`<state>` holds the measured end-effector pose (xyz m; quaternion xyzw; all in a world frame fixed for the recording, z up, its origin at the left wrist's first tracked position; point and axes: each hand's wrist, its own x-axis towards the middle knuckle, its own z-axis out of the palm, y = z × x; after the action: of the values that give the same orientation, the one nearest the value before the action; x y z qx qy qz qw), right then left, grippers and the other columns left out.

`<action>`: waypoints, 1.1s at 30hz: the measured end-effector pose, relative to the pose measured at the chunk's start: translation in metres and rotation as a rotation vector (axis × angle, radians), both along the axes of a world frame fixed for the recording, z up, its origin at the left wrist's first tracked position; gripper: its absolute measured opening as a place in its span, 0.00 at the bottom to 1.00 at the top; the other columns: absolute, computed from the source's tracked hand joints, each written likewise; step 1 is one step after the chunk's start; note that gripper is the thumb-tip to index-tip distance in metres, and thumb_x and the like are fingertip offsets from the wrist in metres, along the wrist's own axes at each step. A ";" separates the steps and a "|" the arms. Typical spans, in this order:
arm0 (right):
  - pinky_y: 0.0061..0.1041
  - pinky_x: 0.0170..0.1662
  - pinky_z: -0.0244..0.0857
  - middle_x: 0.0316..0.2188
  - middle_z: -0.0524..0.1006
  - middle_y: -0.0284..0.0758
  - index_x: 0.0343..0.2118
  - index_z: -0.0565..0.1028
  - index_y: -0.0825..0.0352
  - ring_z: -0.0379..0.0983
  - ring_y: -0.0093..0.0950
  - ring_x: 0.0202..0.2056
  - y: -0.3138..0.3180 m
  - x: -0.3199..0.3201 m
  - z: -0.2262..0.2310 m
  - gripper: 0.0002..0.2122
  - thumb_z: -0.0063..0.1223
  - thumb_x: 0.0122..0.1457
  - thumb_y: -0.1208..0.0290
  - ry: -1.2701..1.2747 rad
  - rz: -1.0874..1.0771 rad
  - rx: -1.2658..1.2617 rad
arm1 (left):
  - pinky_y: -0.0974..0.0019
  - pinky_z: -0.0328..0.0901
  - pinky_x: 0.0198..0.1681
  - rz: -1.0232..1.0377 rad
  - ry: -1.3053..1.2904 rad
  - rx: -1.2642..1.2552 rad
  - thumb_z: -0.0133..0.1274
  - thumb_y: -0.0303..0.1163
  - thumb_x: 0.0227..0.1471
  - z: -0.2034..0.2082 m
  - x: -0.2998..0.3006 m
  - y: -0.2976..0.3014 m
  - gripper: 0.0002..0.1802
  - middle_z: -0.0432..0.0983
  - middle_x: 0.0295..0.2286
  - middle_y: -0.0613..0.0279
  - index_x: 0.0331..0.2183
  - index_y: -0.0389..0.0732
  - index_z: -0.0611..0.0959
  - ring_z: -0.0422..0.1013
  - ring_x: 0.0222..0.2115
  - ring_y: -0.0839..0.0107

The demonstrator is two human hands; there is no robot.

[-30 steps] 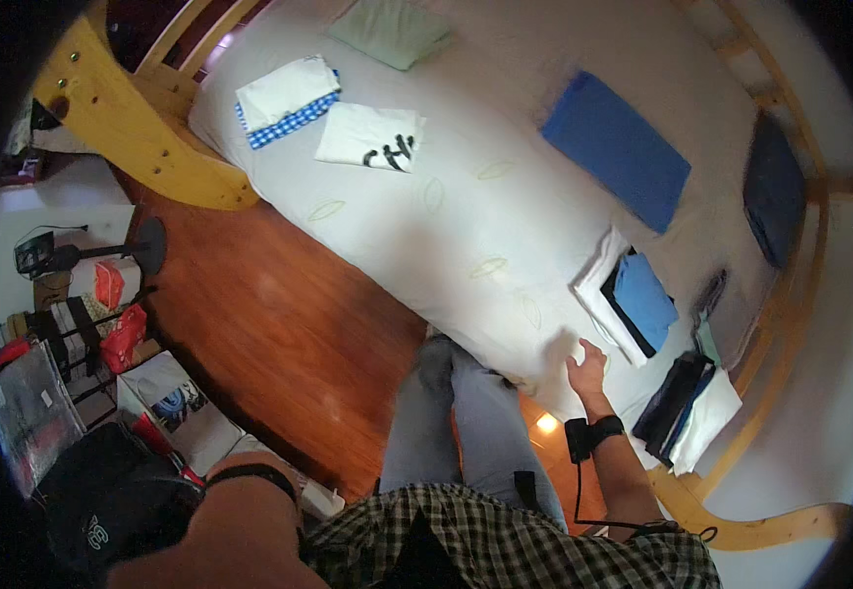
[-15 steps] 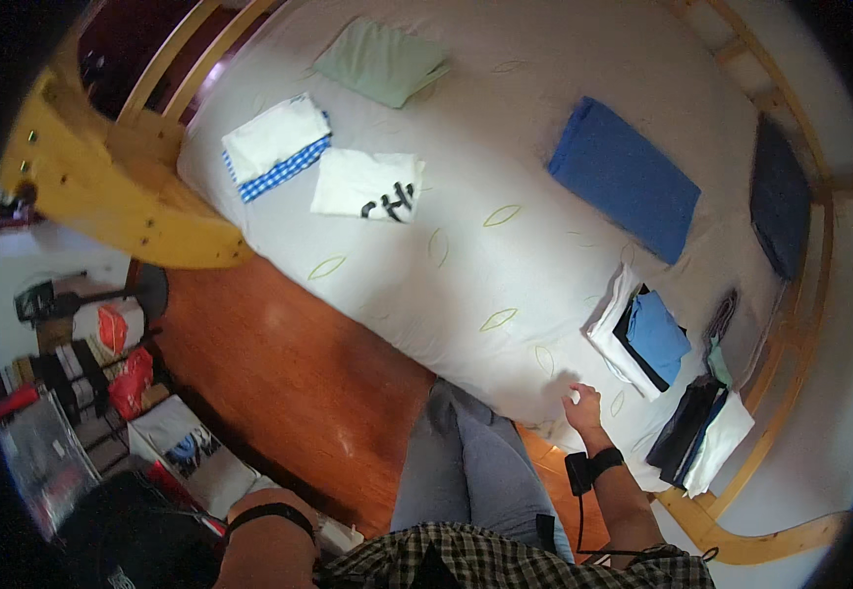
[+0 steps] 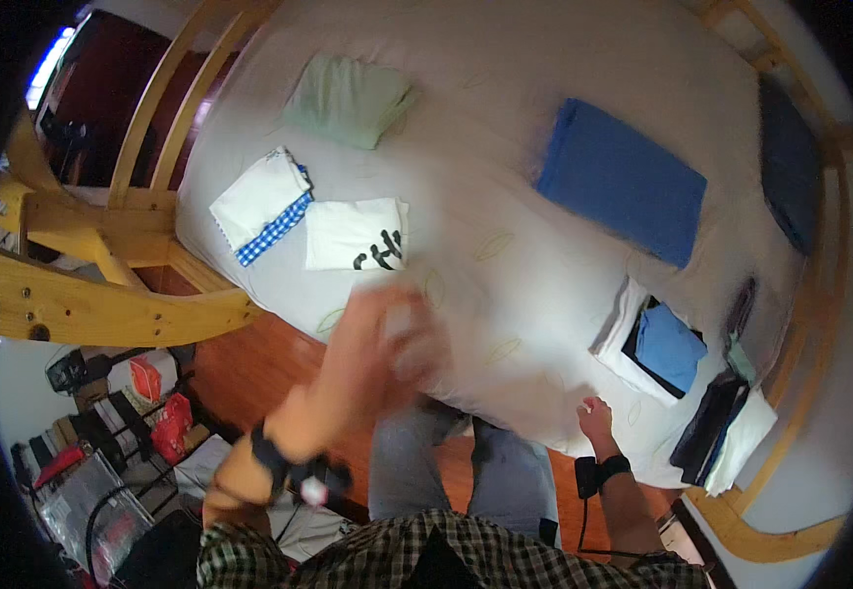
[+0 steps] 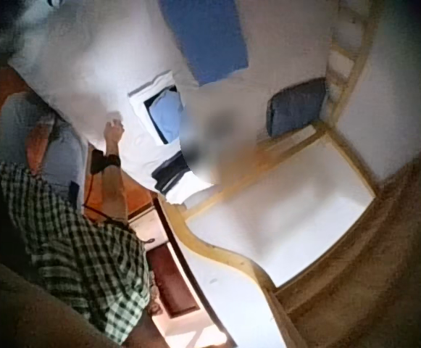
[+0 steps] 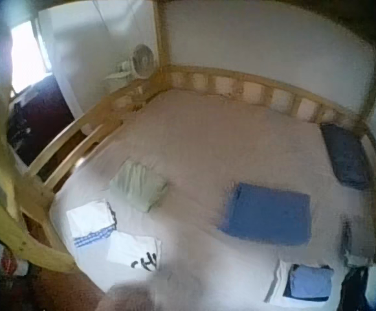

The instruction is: Fold various pieces of laundry and stack them on the bed.

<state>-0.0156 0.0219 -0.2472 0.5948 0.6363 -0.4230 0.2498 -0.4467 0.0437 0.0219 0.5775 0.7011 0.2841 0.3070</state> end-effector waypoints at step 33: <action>0.17 0.28 0.61 0.24 0.72 0.32 0.32 0.70 0.71 0.67 0.20 0.25 0.053 -0.574 0.053 0.13 0.53 0.43 0.71 0.885 -0.607 -0.378 | 0.74 0.60 0.20 1.001 -0.583 -0.474 0.52 0.32 0.40 -0.158 -0.300 -0.094 0.13 0.70 0.22 0.65 0.31 0.36 0.74 0.64 0.18 0.77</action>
<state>-0.5896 0.0746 -0.1941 0.4620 0.3941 -0.7913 -0.0714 -0.7468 -0.0504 -0.1366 -0.0062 0.8181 0.3762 0.4350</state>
